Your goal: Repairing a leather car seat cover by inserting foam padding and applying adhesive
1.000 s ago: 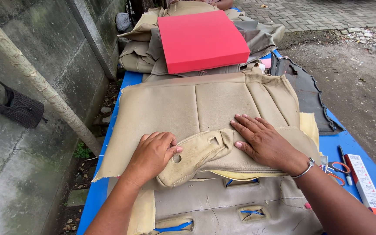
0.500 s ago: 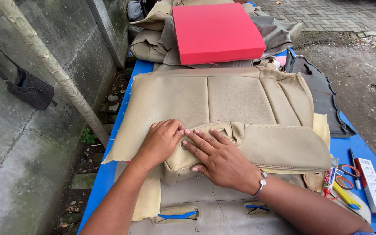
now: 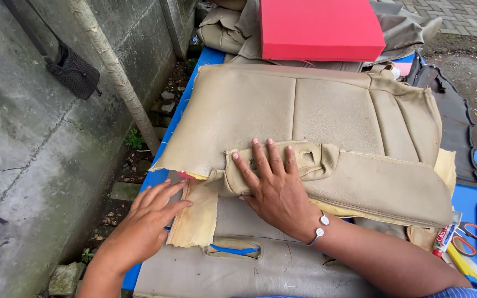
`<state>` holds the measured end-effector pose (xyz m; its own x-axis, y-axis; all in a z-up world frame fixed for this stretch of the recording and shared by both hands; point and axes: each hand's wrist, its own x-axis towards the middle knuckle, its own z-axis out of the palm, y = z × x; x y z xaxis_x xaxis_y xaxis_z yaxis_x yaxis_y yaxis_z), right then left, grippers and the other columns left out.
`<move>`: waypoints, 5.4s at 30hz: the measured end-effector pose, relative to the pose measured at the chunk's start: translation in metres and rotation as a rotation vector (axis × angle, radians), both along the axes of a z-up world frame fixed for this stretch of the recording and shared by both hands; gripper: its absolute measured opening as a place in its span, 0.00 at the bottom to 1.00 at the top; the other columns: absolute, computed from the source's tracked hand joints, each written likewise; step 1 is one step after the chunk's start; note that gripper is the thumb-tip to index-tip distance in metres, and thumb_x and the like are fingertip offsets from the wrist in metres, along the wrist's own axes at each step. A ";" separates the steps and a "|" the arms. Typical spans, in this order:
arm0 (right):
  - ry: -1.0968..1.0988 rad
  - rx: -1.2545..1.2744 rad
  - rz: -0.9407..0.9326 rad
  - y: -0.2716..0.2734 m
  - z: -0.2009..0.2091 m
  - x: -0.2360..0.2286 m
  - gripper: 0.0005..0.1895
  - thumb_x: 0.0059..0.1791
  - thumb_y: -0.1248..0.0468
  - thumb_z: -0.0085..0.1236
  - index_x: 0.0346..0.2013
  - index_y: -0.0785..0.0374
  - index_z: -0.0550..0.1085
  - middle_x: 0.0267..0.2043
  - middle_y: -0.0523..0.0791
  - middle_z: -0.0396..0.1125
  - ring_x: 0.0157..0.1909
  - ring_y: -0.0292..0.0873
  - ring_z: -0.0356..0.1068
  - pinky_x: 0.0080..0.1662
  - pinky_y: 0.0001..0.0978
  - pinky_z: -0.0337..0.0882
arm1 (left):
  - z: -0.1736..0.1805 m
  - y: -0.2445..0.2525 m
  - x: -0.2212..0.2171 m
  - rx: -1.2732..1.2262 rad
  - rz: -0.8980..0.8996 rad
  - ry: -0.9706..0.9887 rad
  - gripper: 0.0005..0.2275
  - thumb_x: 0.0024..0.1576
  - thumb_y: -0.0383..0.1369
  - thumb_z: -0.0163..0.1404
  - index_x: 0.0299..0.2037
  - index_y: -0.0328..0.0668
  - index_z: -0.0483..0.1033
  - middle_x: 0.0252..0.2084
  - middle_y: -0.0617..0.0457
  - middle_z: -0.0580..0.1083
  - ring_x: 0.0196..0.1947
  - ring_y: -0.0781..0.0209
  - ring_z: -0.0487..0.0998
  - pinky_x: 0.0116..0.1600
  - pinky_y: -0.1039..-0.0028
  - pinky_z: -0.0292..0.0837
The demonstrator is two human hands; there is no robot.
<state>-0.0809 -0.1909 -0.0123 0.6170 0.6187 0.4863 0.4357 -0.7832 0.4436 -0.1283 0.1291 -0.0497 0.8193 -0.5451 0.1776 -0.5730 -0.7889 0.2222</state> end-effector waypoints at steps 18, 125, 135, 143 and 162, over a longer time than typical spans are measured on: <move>0.023 0.110 0.110 0.015 -0.002 0.008 0.48 0.41 0.43 0.59 0.73 0.52 0.59 0.74 0.50 0.57 0.71 0.56 0.60 0.65 0.62 0.58 | -0.055 -0.006 -0.004 -0.110 0.010 0.170 0.19 0.49 0.35 0.58 0.53 0.64 0.84 0.64 0.65 0.74 0.68 0.60 0.65 0.68 0.63 0.53; 0.309 0.917 -0.262 -0.298 -0.019 0.027 0.13 0.49 0.60 0.69 0.43 0.53 0.73 0.39 0.41 0.68 0.48 0.52 0.72 0.53 0.48 0.66 | 0.037 -0.162 0.145 -0.182 -0.093 -0.263 0.13 0.65 0.45 0.52 0.43 0.45 0.71 0.51 0.55 0.75 0.54 0.52 0.79 0.56 0.60 0.74; 0.478 0.880 -0.334 -0.287 -0.008 0.029 0.10 0.47 0.61 0.65 0.40 0.55 0.74 0.40 0.44 0.71 0.42 0.48 0.69 0.44 0.41 0.65 | 0.084 -0.262 0.064 -0.013 -0.359 -0.533 0.20 0.60 0.47 0.54 0.54 0.43 0.74 0.69 0.48 0.70 0.71 0.52 0.65 0.73 0.51 0.53; 0.281 0.985 -0.194 -0.324 0.007 -0.007 0.09 0.55 0.67 0.61 0.49 0.63 0.74 0.47 0.47 0.67 0.45 0.44 0.68 0.49 0.36 0.68 | 0.021 -0.298 0.064 0.167 -0.293 -0.761 0.23 0.63 0.40 0.48 0.70 0.52 0.66 0.73 0.50 0.64 0.72 0.50 0.63 0.66 0.42 0.62; 0.811 0.680 -1.028 -0.351 -0.050 -0.087 0.21 0.52 0.43 0.53 0.30 0.56 0.70 0.29 0.46 0.72 0.34 0.51 0.69 0.36 0.45 0.60 | 0.046 -0.319 0.077 -0.061 -0.198 -0.584 0.23 0.54 0.49 0.60 0.57 0.52 0.76 0.52 0.62 0.73 0.46 0.59 0.71 0.52 0.58 0.59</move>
